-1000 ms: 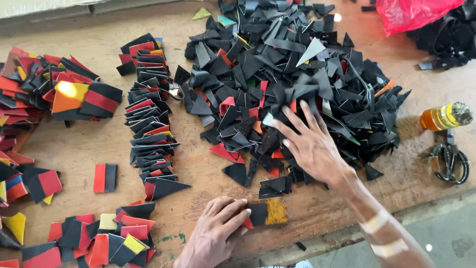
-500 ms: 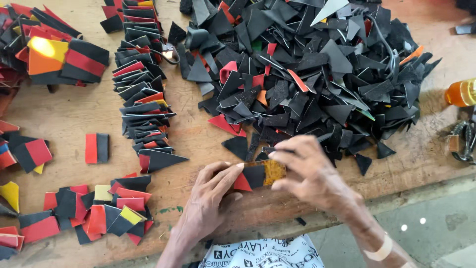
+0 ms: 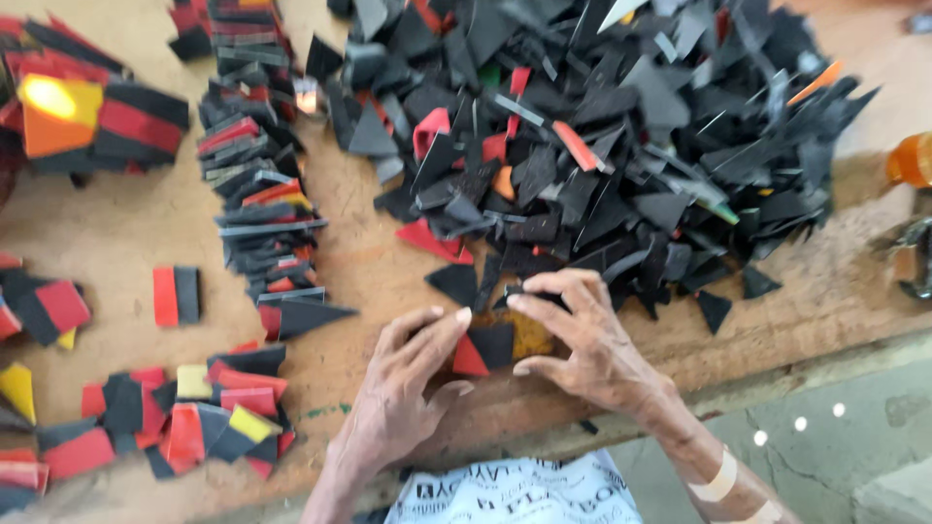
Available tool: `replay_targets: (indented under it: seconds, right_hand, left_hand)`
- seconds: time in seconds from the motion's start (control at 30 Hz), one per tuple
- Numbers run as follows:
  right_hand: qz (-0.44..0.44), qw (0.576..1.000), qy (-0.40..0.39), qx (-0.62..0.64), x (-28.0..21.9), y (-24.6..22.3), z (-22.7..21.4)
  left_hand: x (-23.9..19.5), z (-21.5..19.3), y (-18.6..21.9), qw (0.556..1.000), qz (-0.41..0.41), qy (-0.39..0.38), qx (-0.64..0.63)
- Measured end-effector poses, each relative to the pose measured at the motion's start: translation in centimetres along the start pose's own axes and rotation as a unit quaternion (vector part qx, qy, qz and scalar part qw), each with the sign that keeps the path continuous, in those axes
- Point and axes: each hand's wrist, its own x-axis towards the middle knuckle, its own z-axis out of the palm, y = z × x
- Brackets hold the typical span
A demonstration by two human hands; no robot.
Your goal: The person assembles small triangular pieces of colored material on a wooden table. They pick pieces from a pile, align them on a small wooden block, and place the assembled units into a growing stack. The process repeats with different color combinations throughout the clip.
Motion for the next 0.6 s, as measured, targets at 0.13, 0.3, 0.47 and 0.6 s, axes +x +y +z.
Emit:
replay_targets:
  seconds: [0.13,0.3,0.47,0.6]
  right_hand:
    - [-0.01,1.0,0.005,-0.003,0.1,-0.3,-0.1]
    - [-0.006,1.0,-0.006,-0.016,0.3,-0.9,0.2]
    - [0.006,1.0,-0.015,-0.017,0.5,-1.2,0.0]
    - [0.003,1.0,-0.025,-0.011,0.6,-1.4,-0.4]
  left_hand:
    - [-0.3,-0.1,0.3,0.998,-0.05,0.0,-0.032]
    - [-0.6,-0.2,-0.2,0.999,-0.032,0.0,-0.027]
    - [-1.1,-0.3,-0.6,0.998,-0.042,0.009,-0.056]
    - [-1.2,-0.5,-0.9,0.996,-0.057,0.011,-0.066]
